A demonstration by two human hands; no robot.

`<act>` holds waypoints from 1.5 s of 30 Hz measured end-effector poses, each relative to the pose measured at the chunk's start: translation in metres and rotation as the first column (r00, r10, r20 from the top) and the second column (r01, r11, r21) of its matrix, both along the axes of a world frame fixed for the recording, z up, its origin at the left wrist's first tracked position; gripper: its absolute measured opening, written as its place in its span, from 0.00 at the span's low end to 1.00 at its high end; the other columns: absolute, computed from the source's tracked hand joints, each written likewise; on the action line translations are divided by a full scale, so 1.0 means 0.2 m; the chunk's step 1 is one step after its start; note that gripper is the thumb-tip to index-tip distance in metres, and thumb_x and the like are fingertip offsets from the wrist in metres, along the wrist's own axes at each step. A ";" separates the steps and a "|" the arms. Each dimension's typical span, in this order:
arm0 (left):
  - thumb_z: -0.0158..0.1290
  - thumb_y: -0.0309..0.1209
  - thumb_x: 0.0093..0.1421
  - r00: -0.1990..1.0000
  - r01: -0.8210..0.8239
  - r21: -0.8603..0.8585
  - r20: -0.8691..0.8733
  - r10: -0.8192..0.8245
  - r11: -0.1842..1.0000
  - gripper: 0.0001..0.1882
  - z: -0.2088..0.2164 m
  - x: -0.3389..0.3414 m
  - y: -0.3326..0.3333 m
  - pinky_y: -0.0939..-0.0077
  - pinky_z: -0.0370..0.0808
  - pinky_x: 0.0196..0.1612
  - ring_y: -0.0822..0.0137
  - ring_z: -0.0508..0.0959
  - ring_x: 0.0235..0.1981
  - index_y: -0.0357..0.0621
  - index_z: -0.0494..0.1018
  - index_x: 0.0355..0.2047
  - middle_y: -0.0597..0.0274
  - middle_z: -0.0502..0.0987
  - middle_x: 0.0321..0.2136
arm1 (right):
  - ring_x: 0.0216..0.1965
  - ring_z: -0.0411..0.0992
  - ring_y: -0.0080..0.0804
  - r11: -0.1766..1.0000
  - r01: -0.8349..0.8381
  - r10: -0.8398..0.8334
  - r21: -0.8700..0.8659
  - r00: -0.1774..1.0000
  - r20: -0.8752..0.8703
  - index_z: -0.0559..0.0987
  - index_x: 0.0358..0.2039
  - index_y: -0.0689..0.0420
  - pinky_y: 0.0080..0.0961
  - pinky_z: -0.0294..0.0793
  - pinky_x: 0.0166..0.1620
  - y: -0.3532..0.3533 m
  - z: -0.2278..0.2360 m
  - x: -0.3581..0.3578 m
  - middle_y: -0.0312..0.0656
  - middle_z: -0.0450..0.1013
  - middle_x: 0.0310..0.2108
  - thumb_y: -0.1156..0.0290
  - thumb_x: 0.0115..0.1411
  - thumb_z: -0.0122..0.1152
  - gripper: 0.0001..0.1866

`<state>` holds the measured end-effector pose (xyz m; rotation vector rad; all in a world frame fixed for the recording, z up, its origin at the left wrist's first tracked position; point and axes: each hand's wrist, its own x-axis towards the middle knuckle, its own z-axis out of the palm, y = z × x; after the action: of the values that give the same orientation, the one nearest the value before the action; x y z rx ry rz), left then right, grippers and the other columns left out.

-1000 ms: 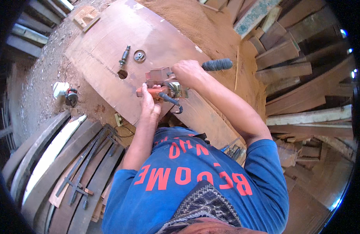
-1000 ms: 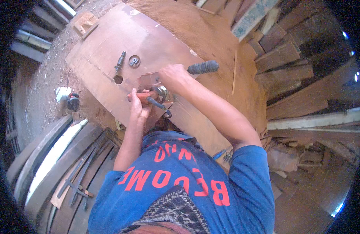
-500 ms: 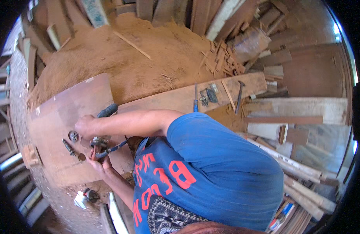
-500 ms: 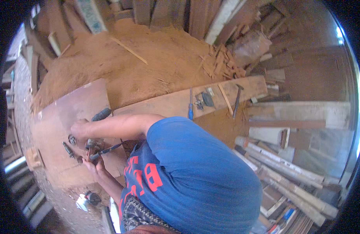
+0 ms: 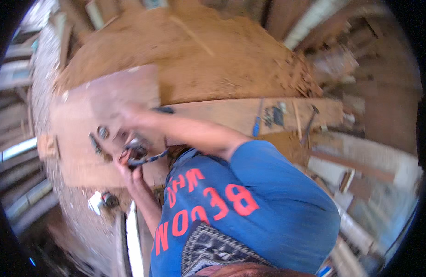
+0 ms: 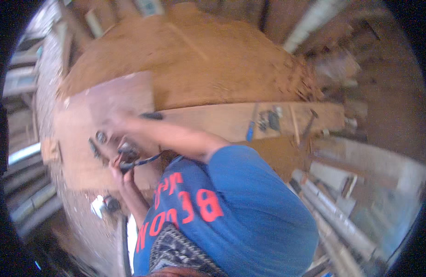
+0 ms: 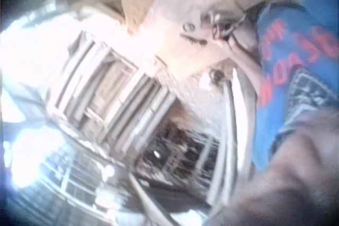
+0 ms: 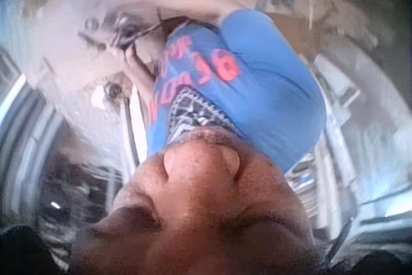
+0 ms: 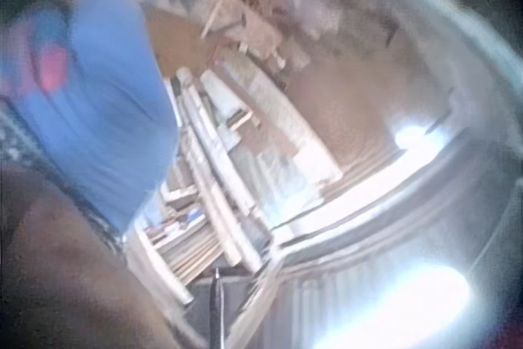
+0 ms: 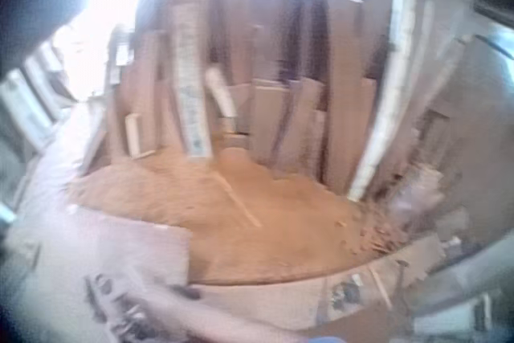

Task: The person assembles a handheld electric planer on a wooden workbench. They place a large piece of plywood on the bench, then pick up the planer and use a screwdriver to tighten screws on its body. The person also handles a drill bit and a hammer during the process.

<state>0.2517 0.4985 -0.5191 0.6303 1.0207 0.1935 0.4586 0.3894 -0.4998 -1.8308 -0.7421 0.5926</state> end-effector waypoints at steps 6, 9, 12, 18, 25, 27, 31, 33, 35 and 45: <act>0.47 0.47 0.66 0.957 -0.289 -0.094 -0.008 0.289 0.953 0.14 -0.10 -0.13 -0.01 0.62 0.78 0.41 0.65 0.75 0.34 0.51 0.63 0.35 0.64 0.71 0.29 | 0.40 0.79 0.50 0.752 -0.043 0.053 -0.658 0.999 -0.005 0.83 0.30 0.62 0.43 0.78 0.42 -0.26 -0.22 0.16 0.57 0.79 0.37 0.63 0.47 0.64 0.15; 0.51 0.44 0.64 0.948 -0.319 -0.056 -0.030 0.317 0.946 0.14 0.01 -0.15 -0.08 0.65 0.78 0.39 0.67 0.72 0.31 0.49 0.64 0.33 0.65 0.68 0.27 | 0.43 0.78 0.51 0.720 -0.060 0.038 -0.691 0.998 -0.046 0.83 0.32 0.63 0.42 0.78 0.45 -0.17 -0.37 0.12 0.57 0.78 0.39 0.63 0.48 0.63 0.16; 0.51 0.44 0.64 0.950 -0.310 -0.048 -0.059 0.307 0.950 0.14 0.09 -0.22 -0.12 0.67 0.77 0.38 0.68 0.73 0.31 0.47 0.66 0.31 0.64 0.68 0.25 | 0.49 0.76 0.50 0.669 -0.153 0.093 -0.728 0.988 -0.122 0.82 0.40 0.61 0.42 0.76 0.49 0.02 -0.45 0.09 0.55 0.77 0.45 0.65 0.51 0.63 0.18; 0.52 0.41 0.65 0.915 -0.389 0.002 -0.110 0.387 0.921 0.12 0.10 -0.29 -0.16 0.70 0.77 0.32 0.69 0.74 0.27 0.47 0.67 0.39 0.65 0.70 0.24 | 0.53 0.74 0.50 0.592 -0.273 0.176 -0.758 0.962 -0.209 0.81 0.46 0.60 0.45 0.73 0.54 0.41 -0.62 0.06 0.52 0.76 0.50 0.69 0.54 0.59 0.19; 0.51 0.40 0.65 0.892 -0.446 -0.046 -0.112 0.439 0.894 0.12 0.08 -0.32 -0.12 0.72 0.76 0.33 0.70 0.74 0.26 0.47 0.67 0.40 0.65 0.70 0.23 | 0.43 0.78 0.48 0.694 -0.184 0.035 -0.696 0.974 -0.223 0.82 0.36 0.64 0.40 0.76 0.46 0.41 -0.93 0.18 0.58 0.78 0.41 0.60 0.50 0.63 0.20; 0.51 0.40 0.65 0.874 -0.482 -0.089 -0.119 0.471 0.872 0.11 0.07 -0.33 -0.10 0.74 0.76 0.29 0.71 0.74 0.25 0.48 0.67 0.40 0.66 0.71 0.22 | 0.43 0.77 0.48 0.808 -0.057 -0.073 -0.587 0.978 -0.195 0.80 0.39 0.65 0.40 0.75 0.47 0.38 -0.95 0.23 0.58 0.77 0.40 0.60 0.50 0.60 0.22; 0.51 0.40 0.65 0.864 -0.503 -0.121 -0.108 0.492 0.856 0.10 0.06 -0.35 -0.06 0.75 0.75 0.27 0.71 0.74 0.25 0.49 0.68 0.40 0.66 0.71 0.22 | 0.45 0.74 0.53 0.896 0.050 -0.075 -0.441 0.997 -0.038 0.77 0.43 0.66 0.41 0.73 0.49 0.36 -0.93 0.27 0.59 0.76 0.40 0.67 0.50 0.58 0.21; 0.51 0.39 0.65 0.873 -0.487 -0.125 -0.094 0.479 0.864 0.10 0.06 -0.34 -0.06 0.76 0.76 0.27 0.72 0.74 0.25 0.49 0.68 0.40 0.66 0.71 0.22 | 0.46 0.73 0.56 0.924 0.060 -0.018 -0.377 0.993 0.113 0.76 0.44 0.66 0.42 0.72 0.52 0.32 -0.95 0.28 0.60 0.75 0.40 0.71 0.49 0.57 0.21; 0.51 0.39 0.65 0.883 -0.469 -0.117 -0.089 0.461 0.875 0.09 0.08 -0.32 -0.06 0.76 0.76 0.28 0.72 0.73 0.25 0.49 0.69 0.40 0.66 0.71 0.22 | 0.48 0.72 0.58 0.929 0.091 0.005 -0.359 0.966 0.258 0.75 0.46 0.66 0.43 0.71 0.54 0.31 -0.98 0.25 0.61 0.74 0.42 0.74 0.49 0.56 0.21; 0.50 0.44 0.65 0.937 -0.347 -0.089 -0.070 0.341 0.934 0.12 0.03 -0.36 -0.02 0.72 0.77 0.27 0.69 0.73 0.23 0.51 0.67 0.38 0.67 0.69 0.22 | 0.52 0.68 0.55 0.939 0.223 -0.126 -0.263 0.932 0.339 0.75 0.49 0.62 0.46 0.67 0.57 -0.07 -0.79 0.13 0.58 0.72 0.47 0.76 0.50 0.56 0.22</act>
<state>0.1794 0.4937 -0.5129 0.3618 1.1821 0.4322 0.4848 0.3748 -0.6581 -2.2824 -0.7150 0.3022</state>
